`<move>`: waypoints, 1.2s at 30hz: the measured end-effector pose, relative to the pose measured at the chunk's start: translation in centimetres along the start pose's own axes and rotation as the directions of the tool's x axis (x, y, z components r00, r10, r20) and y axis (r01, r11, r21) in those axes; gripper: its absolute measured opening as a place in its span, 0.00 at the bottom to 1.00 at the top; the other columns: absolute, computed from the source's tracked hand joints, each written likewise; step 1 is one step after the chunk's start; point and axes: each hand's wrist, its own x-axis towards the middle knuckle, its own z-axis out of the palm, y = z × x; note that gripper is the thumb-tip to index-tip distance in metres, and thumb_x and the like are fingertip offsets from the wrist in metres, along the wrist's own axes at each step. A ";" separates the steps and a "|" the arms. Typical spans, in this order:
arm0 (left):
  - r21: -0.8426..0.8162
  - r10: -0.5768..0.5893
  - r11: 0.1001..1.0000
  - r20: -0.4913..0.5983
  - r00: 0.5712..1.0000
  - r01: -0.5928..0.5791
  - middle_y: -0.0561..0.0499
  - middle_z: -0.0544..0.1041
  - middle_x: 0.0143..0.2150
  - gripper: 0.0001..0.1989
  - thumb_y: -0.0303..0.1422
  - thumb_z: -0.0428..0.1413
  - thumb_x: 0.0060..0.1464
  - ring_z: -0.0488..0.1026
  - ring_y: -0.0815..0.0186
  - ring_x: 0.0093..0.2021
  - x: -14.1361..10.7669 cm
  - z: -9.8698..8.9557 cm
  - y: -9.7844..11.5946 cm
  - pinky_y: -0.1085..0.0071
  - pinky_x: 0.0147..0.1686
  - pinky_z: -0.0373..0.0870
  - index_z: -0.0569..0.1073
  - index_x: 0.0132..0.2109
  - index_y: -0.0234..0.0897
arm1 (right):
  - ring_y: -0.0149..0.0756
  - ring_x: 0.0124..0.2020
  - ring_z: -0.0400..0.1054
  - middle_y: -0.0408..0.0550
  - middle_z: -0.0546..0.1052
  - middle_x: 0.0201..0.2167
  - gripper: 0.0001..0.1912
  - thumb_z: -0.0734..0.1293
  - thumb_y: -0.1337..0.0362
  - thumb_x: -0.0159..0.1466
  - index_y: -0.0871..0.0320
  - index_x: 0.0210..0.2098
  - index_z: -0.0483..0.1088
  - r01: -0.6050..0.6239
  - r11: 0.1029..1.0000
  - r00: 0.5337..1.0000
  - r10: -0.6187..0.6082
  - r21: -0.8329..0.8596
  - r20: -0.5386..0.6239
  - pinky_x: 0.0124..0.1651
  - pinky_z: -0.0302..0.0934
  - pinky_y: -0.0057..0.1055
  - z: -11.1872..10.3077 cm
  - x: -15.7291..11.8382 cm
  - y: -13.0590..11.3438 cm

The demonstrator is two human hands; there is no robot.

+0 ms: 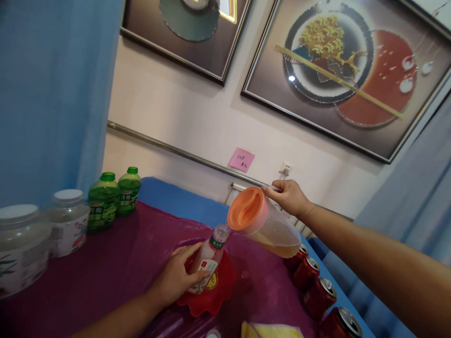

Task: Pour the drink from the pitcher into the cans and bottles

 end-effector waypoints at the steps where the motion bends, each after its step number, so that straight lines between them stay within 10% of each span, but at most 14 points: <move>1: -0.002 -0.003 1.000 0.000 1.000 0.003 0.44 0.81 0.58 0.36 0.36 0.70 0.40 0.73 0.47 0.60 0.0 0.1 -0.1 0.52 0.64 0.64 0.77 0.59 0.43 | 0.26 0.19 0.43 0.35 0.49 0.17 0.35 0.67 0.33 0.57 0.52 0.17 0.49 0.001 1.000 1.000 -0.001 0.003 0.002 0.22 0.39 0.29 0.0 0.0 0.0; 36: 0.002 -0.016 1.000 0.001 1.000 0.016 0.44 0.81 0.58 0.35 0.36 0.70 0.40 0.73 0.47 0.60 -0.1 -0.2 0.3 0.52 0.65 0.63 0.77 0.59 0.42 | 0.26 0.20 0.42 0.36 0.48 0.17 0.33 0.68 0.37 0.57 0.52 0.17 0.49 0.014 1.000 1.000 -0.014 -0.014 -0.021 0.23 0.38 0.29 -0.3 0.1 -0.4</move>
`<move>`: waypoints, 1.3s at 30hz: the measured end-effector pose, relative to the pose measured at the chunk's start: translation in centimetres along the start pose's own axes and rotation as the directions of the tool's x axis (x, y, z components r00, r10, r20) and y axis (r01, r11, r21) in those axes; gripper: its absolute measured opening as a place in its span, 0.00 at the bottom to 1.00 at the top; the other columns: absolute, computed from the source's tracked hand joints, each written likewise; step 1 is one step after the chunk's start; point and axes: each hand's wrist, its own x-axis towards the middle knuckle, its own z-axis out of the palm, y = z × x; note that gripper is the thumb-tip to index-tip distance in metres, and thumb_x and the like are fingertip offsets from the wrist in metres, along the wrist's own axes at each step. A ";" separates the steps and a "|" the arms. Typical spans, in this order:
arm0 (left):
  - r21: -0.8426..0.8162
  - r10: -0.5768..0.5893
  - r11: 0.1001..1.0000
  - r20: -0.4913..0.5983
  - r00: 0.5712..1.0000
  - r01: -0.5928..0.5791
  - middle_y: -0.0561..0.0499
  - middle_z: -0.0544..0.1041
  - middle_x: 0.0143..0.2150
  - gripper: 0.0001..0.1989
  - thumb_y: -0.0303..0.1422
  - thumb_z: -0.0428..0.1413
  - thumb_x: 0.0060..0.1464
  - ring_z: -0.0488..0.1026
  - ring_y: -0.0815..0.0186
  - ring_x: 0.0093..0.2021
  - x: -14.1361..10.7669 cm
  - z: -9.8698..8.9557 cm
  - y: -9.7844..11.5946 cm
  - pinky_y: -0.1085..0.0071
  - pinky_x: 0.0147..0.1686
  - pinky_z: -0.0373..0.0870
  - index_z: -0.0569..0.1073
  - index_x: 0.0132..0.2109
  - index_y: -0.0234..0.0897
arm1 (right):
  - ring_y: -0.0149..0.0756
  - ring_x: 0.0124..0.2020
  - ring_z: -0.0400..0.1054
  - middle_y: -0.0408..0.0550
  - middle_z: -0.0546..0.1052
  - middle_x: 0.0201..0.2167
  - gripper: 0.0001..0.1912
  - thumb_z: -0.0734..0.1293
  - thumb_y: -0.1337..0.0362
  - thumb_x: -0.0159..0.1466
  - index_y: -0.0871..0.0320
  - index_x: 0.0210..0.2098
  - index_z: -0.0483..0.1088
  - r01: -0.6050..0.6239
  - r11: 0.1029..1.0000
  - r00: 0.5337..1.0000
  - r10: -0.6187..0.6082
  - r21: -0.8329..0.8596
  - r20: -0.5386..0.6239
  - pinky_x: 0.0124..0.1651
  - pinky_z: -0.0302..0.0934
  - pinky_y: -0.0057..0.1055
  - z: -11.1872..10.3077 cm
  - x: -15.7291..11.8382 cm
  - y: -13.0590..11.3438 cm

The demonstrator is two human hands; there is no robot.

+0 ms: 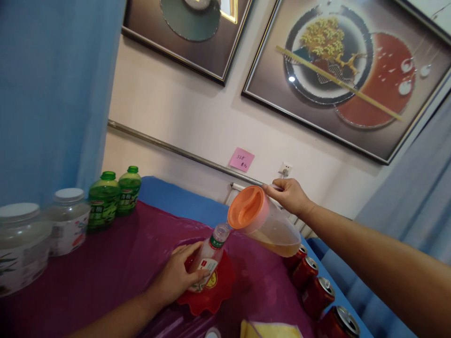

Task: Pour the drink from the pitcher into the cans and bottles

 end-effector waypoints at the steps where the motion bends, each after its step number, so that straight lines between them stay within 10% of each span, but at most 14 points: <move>1: -0.002 0.001 1.000 0.001 1.000 -0.001 0.44 0.81 0.58 0.35 0.36 0.70 0.40 0.73 0.48 0.60 0.0 -0.1 0.1 0.52 0.65 0.63 0.77 0.59 0.42 | 0.26 0.20 0.43 0.36 0.48 0.17 0.33 0.68 0.37 0.58 0.52 0.17 0.49 -0.001 1.000 1.000 0.001 -0.005 0.000 0.23 0.38 0.29 0.0 0.0 0.0; 39: -0.032 -0.011 0.999 -0.004 1.000 0.011 0.44 0.80 0.59 0.35 0.36 0.70 0.40 0.72 0.47 0.61 0.0 0.0 0.1 0.52 0.64 0.64 0.78 0.59 0.40 | 0.26 0.20 0.45 0.36 0.50 0.16 0.32 0.68 0.39 0.58 0.52 0.17 0.50 -0.015 1.000 1.000 0.014 -0.008 -0.018 0.22 0.40 0.28 -0.7 -0.3 -0.4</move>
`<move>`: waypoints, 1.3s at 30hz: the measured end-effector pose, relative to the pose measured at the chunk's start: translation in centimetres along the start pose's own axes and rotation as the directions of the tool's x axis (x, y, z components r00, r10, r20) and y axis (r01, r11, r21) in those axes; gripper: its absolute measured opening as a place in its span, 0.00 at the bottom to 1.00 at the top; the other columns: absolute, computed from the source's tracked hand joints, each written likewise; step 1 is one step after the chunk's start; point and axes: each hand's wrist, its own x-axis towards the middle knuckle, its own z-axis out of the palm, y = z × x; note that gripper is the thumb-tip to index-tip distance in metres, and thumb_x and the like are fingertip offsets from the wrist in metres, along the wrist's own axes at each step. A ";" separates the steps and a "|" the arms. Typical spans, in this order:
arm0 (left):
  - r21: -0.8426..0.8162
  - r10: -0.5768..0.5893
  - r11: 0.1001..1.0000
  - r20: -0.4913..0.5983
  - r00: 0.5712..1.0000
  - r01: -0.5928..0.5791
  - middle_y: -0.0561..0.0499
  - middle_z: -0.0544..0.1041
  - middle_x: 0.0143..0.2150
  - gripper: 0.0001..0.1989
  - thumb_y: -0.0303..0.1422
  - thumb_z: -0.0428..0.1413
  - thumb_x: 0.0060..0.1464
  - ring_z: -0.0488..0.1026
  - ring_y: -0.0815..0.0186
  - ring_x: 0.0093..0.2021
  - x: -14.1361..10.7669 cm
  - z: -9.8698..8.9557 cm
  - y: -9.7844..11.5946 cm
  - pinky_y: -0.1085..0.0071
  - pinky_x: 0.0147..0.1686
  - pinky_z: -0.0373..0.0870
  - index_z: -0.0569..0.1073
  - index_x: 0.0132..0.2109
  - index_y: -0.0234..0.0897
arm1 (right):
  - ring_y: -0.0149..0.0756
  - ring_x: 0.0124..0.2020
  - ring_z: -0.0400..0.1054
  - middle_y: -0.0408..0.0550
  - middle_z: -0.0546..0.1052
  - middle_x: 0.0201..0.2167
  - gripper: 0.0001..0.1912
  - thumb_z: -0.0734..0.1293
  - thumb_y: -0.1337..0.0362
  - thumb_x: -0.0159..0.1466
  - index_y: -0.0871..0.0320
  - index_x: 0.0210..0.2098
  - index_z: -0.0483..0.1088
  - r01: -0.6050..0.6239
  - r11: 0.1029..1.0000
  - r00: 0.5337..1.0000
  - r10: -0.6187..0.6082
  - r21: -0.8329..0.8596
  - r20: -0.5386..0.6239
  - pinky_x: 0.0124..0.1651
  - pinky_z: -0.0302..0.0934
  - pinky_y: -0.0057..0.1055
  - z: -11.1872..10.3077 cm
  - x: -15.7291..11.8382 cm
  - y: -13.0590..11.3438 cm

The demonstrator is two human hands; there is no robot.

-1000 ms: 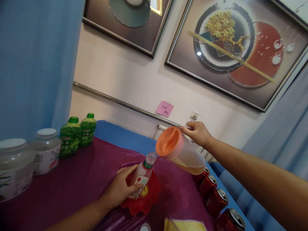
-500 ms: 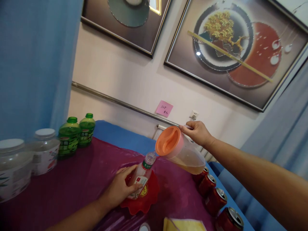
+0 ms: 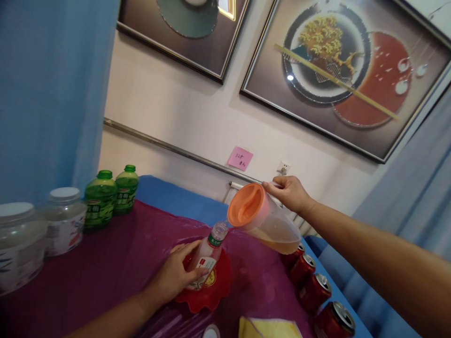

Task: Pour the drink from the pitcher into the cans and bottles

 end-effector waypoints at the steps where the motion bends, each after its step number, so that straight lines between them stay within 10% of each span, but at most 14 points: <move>1: 0.000 -0.001 1.000 0.002 1.000 0.001 0.44 0.80 0.59 0.35 0.36 0.70 0.40 0.72 0.47 0.61 0.0 0.0 0.1 0.52 0.64 0.64 0.78 0.59 0.41 | 0.26 0.20 0.45 0.36 0.50 0.16 0.32 0.68 0.38 0.58 0.52 0.17 0.50 -0.002 1.000 1.000 0.002 0.004 0.002 0.22 0.40 0.28 0.0 0.0 0.0; 39: 0.030 -0.002 1.000 -0.001 1.000 0.002 0.42 0.80 0.58 0.36 0.34 0.70 0.40 0.71 0.48 0.61 -0.1 0.0 0.3 0.53 0.65 0.62 0.77 0.60 0.38 | 0.26 0.20 0.44 0.35 0.49 0.17 0.31 0.68 0.39 0.57 0.52 0.17 0.50 -0.006 1.000 1.000 0.006 0.000 0.006 0.23 0.40 0.29 0.0 0.0 -0.4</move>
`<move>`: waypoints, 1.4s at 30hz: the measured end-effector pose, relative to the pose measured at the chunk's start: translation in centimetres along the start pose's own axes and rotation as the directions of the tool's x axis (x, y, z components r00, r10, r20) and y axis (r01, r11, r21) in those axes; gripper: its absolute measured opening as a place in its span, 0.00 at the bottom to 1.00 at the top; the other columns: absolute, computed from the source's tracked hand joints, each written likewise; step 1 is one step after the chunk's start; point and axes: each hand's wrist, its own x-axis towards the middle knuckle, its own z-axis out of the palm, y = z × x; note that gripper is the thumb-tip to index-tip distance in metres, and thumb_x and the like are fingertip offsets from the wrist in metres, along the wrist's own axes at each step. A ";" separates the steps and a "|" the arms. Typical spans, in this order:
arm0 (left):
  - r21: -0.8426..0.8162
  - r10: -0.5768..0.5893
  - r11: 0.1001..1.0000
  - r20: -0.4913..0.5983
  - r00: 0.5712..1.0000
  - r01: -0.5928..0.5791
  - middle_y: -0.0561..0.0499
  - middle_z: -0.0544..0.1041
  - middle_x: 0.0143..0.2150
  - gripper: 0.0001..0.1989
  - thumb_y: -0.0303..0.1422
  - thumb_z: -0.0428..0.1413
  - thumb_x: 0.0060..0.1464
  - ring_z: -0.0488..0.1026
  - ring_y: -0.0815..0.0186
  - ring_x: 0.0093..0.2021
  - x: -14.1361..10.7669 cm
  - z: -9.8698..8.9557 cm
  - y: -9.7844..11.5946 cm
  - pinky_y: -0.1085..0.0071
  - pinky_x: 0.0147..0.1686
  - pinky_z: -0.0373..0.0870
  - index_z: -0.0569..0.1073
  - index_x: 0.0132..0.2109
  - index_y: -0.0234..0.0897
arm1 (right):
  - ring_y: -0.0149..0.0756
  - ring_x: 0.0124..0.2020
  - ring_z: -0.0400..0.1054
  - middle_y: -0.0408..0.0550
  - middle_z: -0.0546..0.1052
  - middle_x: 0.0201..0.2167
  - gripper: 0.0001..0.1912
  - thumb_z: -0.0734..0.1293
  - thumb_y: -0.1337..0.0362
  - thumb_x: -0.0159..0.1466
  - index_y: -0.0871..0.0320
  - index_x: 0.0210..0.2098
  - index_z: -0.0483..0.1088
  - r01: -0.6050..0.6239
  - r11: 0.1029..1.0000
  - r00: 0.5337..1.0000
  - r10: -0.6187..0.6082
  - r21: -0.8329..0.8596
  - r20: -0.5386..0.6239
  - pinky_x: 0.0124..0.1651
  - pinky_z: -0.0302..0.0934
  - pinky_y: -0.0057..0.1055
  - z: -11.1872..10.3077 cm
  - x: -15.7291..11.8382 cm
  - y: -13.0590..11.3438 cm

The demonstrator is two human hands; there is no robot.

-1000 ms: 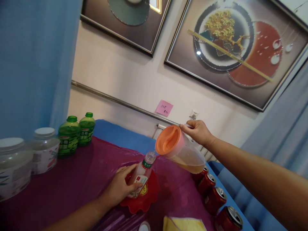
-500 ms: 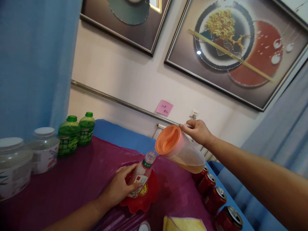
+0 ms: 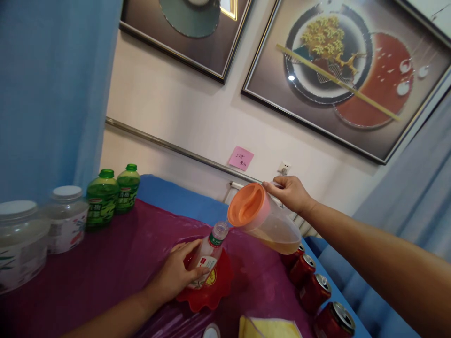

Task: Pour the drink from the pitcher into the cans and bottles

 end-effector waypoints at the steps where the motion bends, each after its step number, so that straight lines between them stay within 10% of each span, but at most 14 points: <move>1: -0.001 0.000 1.000 0.000 1.000 0.000 0.42 0.80 0.59 0.36 0.34 0.70 0.40 0.71 0.48 0.61 0.0 0.0 0.0 0.52 0.65 0.62 0.77 0.60 0.38 | 0.26 0.20 0.44 0.35 0.49 0.17 0.31 0.68 0.39 0.57 0.52 0.17 0.50 0.001 1.000 1.000 -0.001 -0.002 -0.001 0.23 0.40 0.29 0.0 0.0 0.0; 42: -0.016 0.011 1.000 -0.020 1.000 -0.011 0.44 0.81 0.58 0.34 0.36 0.71 0.39 0.73 0.47 0.60 0.0 -0.1 0.0 0.52 0.64 0.64 0.78 0.58 0.41 | 0.26 0.20 0.45 0.36 0.51 0.17 0.32 0.68 0.39 0.59 0.53 0.17 0.51 0.034 0.999 0.999 -0.034 -0.012 0.006 0.22 0.42 0.28 -0.4 -0.2 0.0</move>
